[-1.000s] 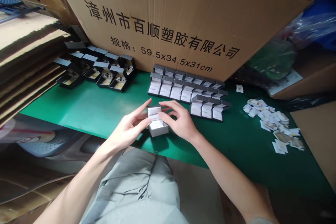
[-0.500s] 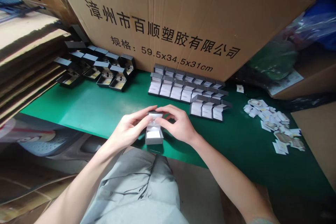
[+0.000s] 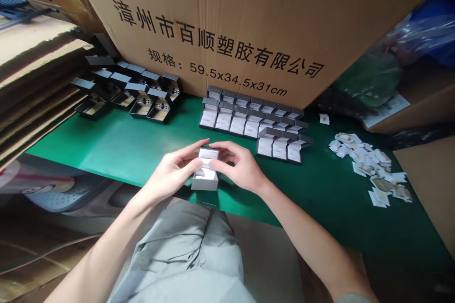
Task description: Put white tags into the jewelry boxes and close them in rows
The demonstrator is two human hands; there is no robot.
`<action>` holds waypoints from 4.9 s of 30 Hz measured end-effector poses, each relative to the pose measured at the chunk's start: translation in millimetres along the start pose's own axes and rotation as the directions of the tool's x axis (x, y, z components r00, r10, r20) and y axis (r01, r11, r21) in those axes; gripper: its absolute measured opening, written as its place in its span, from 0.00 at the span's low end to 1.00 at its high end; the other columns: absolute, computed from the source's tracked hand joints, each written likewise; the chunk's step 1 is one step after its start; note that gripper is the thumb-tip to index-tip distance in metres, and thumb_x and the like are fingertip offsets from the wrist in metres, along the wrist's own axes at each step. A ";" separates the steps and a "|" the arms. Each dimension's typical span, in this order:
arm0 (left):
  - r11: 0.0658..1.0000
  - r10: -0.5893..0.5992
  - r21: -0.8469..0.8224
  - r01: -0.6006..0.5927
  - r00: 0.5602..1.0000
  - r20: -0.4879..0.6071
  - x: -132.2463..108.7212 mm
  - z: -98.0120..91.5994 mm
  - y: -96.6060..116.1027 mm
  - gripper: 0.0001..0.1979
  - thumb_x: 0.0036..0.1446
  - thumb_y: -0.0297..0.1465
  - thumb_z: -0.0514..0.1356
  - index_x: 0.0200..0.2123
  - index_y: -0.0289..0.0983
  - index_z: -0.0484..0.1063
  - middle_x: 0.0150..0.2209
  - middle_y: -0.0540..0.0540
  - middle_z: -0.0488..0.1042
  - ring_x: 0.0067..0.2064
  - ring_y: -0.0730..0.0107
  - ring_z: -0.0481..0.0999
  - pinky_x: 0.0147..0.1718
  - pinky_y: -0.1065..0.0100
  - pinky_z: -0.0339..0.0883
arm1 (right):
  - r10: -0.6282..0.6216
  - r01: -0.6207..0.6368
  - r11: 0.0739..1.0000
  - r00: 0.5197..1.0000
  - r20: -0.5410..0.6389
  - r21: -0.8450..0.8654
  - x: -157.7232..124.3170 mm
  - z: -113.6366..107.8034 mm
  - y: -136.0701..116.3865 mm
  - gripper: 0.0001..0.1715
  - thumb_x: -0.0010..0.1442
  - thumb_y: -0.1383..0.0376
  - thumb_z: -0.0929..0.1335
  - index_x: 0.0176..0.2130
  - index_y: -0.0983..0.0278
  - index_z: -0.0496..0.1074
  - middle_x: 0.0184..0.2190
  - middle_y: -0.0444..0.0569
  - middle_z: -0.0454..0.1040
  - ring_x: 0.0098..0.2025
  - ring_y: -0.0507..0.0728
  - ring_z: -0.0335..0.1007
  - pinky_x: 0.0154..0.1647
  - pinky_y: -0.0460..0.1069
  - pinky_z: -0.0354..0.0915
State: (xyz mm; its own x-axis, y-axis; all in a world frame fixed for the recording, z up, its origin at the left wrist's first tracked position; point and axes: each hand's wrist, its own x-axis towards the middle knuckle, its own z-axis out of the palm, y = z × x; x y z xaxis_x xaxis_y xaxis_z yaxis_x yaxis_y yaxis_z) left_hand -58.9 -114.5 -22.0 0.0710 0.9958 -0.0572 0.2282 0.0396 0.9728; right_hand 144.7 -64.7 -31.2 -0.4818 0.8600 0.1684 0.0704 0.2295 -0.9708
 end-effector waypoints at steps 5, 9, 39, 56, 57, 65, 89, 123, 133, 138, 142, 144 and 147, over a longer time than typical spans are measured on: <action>0.992 -0.055 -0.110 0.060 0.997 0.048 -0.5 -2.0 -3.8 0.35 0.58 0.44 0.68 0.66 0.41 0.68 0.38 0.47 0.81 0.33 0.70 0.75 0.32 0.71 0.72 | 0.047 -0.048 0.997 0.999 0.012 0.055 0.7 -1.4 2.0 0.21 0.57 0.58 0.77 0.49 0.60 0.77 0.43 0.48 0.79 0.41 0.53 0.75 0.40 0.47 0.75; 0.995 -0.038 -0.090 0.038 0.999 -0.003 -1.4 1.9 -4.7 0.34 0.58 0.44 0.67 0.65 0.39 0.70 0.34 0.48 0.78 0.31 0.71 0.73 0.30 0.71 0.71 | 0.053 -0.054 0.996 0.998 0.018 0.070 0.2 -0.4 4.0 0.21 0.57 0.58 0.76 0.49 0.60 0.77 0.45 0.49 0.78 0.42 0.54 0.75 0.41 0.48 0.75; 0.998 -0.005 -0.062 0.003 1.000 -0.028 -1.2 2.8 2.3 0.27 0.60 0.46 0.65 0.57 0.36 0.77 0.31 0.47 0.79 0.27 0.73 0.70 0.24 0.75 0.63 | 0.005 0.000 0.999 0.997 -0.082 0.052 0.1 6.8 1.9 0.16 0.61 0.56 0.73 0.45 0.61 0.79 0.42 0.49 0.80 0.40 0.53 0.76 0.44 0.49 0.75; 0.974 -0.089 -0.204 0.098 0.994 0.057 -1.8 1.0 -4.8 0.29 0.57 0.41 0.70 0.61 0.43 0.75 0.32 0.50 0.78 0.29 0.73 0.70 0.28 0.73 0.66 | 0.099 -0.087 0.987 0.992 -0.078 0.135 0.1 4.8 -0.8 0.14 0.58 0.58 0.74 0.43 0.61 0.78 0.37 0.47 0.79 0.38 0.54 0.76 0.43 0.50 0.73; 0.974 -0.079 -0.206 0.089 0.995 0.057 -0.7 0.7 -5.0 0.30 0.57 0.41 0.70 0.62 0.43 0.73 0.32 0.50 0.78 0.29 0.73 0.70 0.28 0.74 0.66 | 0.102 -0.088 0.986 0.990 -0.093 0.145 0.8 4.5 -0.9 0.14 0.58 0.57 0.75 0.43 0.61 0.78 0.36 0.47 0.79 0.37 0.54 0.76 0.43 0.50 0.74; 0.934 -0.020 -0.357 -0.005 0.998 -0.066 3.0 -0.1 -9.2 0.36 0.61 0.51 0.63 0.69 0.44 0.64 0.65 0.35 0.69 0.52 0.54 0.78 0.40 0.66 0.77 | 0.240 -0.179 0.934 0.955 -0.173 0.310 5.5 -1.3 1.1 0.27 0.53 0.57 0.76 0.51 0.57 0.70 0.40 0.43 0.72 0.37 0.53 0.77 0.46 0.53 0.77; 0.988 -0.027 -0.152 -0.009 0.971 -0.238 4.3 6.5 -3.8 0.26 0.60 0.44 0.64 0.57 0.38 0.75 0.53 0.41 0.80 0.47 0.57 0.81 0.45 0.63 0.76 | -0.346 0.394 0.749 0.918 0.192 -0.533 -8.9 2.4 6.9 0.14 0.66 0.54 0.71 0.44 0.61 0.76 0.34 0.45 0.74 0.29 0.49 0.67 0.29 0.45 0.64; 0.990 -0.026 -0.137 -0.011 0.965 -0.261 8.0 6.6 -1.8 0.18 0.61 0.42 0.64 0.51 0.41 0.78 0.55 0.44 0.79 0.59 0.52 0.76 0.64 0.54 0.65 | -0.375 0.152 0.229 0.925 0.057 -0.961 -31.9 -24.0 0.1 0.17 0.74 0.61 0.64 0.32 0.63 0.70 0.28 0.47 0.72 0.29 0.54 0.68 0.30 0.50 0.56; 0.988 -0.056 -0.156 0.019 0.970 -0.238 6.6 5.6 0.1 0.17 0.60 0.43 0.65 0.49 0.43 0.80 0.51 0.45 0.81 0.56 0.53 0.78 0.59 0.58 0.69 | -0.372 0.006 0.109 0.928 -0.035 -0.994 -33.3 -47.0 12.6 0.17 0.74 0.59 0.64 0.33 0.64 0.70 0.29 0.47 0.72 0.28 0.53 0.67 0.27 0.49 0.52; 0.990 -0.061 -0.137 0.028 0.969 -0.238 6.8 5.8 0.1 0.17 0.60 0.44 0.64 0.48 0.42 0.81 0.50 0.45 0.82 0.54 0.53 0.78 0.58 0.57 0.69 | -0.352 -0.002 0.143 0.934 -0.053 -0.990 -36.3 -47.8 13.5 0.17 0.73 0.59 0.64 0.33 0.63 0.70 0.29 0.47 0.72 0.28 0.53 0.67 0.27 0.49 0.52; 0.990 -0.064 -0.136 0.033 0.970 -0.235 6.7 6.3 1.4 0.17 0.60 0.44 0.64 0.47 0.42 0.81 0.49 0.46 0.82 0.54 0.52 0.78 0.59 0.56 0.69 | -0.334 -0.023 0.163 0.939 -0.077 -0.986 -37.9 -48.4 12.8 0.16 0.73 0.60 0.64 0.33 0.63 0.70 0.30 0.47 0.72 0.28 0.53 0.67 0.27 0.49 0.52; 0.990 -0.064 -0.134 0.033 0.970 -0.236 5.7 6.3 1.0 0.17 0.60 0.44 0.64 0.47 0.43 0.81 0.49 0.45 0.82 0.54 0.52 0.78 0.58 0.55 0.69 | -0.336 -0.027 0.166 0.938 -0.082 -0.986 -37.9 -48.8 12.5 0.16 0.73 0.59 0.64 0.33 0.63 0.70 0.30 0.48 0.73 0.28 0.53 0.68 0.27 0.49 0.52; 0.990 -0.064 -0.136 0.032 0.970 -0.236 4.0 5.9 -1.1 0.16 0.60 0.44 0.64 0.47 0.43 0.81 0.49 0.45 0.82 0.54 0.52 0.78 0.58 0.55 0.69 | -0.344 -0.029 0.161 0.935 -0.084 -0.986 -37.0 -49.7 12.4 0.17 0.73 0.59 0.64 0.34 0.63 0.70 0.30 0.48 0.73 0.28 0.53 0.69 0.27 0.50 0.53</action>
State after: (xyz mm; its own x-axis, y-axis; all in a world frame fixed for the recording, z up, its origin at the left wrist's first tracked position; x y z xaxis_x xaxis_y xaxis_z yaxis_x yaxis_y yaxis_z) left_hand -53.2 -111.0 -24.7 -0.1747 0.9825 -0.0645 0.0958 0.0822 0.9920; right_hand 206.8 -71.0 -40.9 -0.4015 0.7636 0.5056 0.8871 0.4615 0.0074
